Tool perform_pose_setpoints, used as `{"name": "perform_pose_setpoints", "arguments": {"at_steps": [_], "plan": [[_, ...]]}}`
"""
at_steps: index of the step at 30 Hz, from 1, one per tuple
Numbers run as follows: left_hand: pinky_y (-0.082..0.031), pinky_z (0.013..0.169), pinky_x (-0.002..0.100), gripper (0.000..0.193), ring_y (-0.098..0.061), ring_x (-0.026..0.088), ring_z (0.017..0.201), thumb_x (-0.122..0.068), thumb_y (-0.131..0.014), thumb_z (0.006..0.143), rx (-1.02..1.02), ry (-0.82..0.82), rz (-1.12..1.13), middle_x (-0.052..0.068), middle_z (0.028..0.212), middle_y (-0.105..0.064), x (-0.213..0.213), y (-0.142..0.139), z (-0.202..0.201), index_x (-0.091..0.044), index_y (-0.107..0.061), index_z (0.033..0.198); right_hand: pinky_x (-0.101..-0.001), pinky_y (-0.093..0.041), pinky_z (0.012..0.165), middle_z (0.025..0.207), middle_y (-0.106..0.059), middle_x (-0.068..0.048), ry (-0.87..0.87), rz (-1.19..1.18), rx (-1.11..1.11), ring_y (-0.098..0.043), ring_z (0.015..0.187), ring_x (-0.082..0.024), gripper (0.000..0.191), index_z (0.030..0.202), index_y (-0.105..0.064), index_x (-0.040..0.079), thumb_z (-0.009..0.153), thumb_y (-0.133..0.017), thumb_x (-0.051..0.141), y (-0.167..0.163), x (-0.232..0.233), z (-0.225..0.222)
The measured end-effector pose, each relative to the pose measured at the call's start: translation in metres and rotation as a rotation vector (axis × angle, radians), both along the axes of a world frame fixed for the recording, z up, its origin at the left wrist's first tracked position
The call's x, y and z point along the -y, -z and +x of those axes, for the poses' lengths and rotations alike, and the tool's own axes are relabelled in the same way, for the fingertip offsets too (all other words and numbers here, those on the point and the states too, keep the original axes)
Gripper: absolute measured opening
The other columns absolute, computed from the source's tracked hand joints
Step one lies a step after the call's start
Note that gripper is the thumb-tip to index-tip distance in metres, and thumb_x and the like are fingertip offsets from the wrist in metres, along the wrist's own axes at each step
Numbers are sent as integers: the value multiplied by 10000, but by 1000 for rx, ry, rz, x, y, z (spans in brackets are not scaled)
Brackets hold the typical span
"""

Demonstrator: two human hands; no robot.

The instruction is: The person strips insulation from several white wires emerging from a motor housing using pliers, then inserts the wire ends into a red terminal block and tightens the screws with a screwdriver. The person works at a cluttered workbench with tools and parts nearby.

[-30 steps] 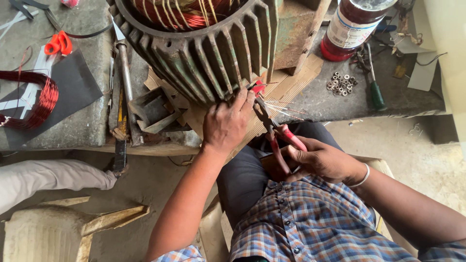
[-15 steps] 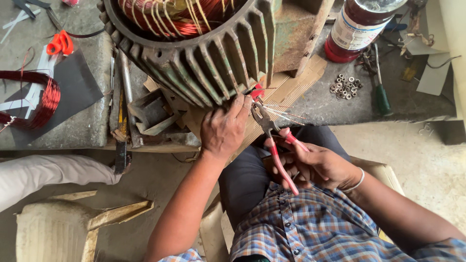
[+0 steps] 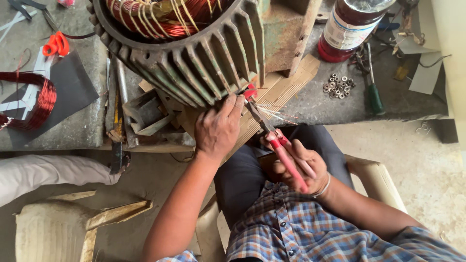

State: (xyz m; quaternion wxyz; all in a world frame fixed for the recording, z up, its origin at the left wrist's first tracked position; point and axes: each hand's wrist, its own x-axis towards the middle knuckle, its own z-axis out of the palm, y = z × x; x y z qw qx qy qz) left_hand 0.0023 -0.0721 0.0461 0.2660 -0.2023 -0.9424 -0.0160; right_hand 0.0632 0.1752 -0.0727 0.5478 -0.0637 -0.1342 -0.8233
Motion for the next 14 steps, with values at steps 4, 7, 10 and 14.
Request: {"name": "perform_pose_setpoints", "arguments": {"at_steps": [4, 7, 10, 14], "plan": [[-574, 719, 432, 402, -694, 297, 783, -115, -621, 920, 61, 68, 83, 55, 1298, -705, 7, -17, 21, -141, -718, 1309, -462, -620, 861, 1357, -584, -219, 74, 656, -438, -706, 1088, -368, 707, 1593, -234, 119, 996, -528, 359, -37, -21, 5], [-575, 800, 415, 180, -709, 304, 930, -211, -666, 909, 625, 25, 344, 103, 1136, -692, 35, -32, 77, -103, -717, 1045, -423, -631, 899, 1341, -612, -191, 139, 1040, -782, -685, 1135, -276, 707, 1585, -322, 19, 976, -586, 265, -53, -37, 4], [-457, 1080, 433, 377, -601, 303, 1239, -144, -558, 793, 1221, 513, 546, 86, 1251, -645, 68, -48, 148, -169, -678, 1149, -431, -639, 869, 1297, -599, -178, 117, 991, -668, -669, 1098, -255, 694, 1599, -323, 18, 993, -585, 230, -59, -39, 7], [-308, 1235, 439, 457, -445, 301, 1468, -335, -429, 1081, 1804, 425, 629, 98, 1549, -475, 77, -36, 221, -261, -450, 1531, -400, -632, 817, 1386, -608, -235, 104, 898, -560, -678, 1107, -290, 682, 1599, -296, 24, 1001, -552, 231, -73, -29, 5]]}}
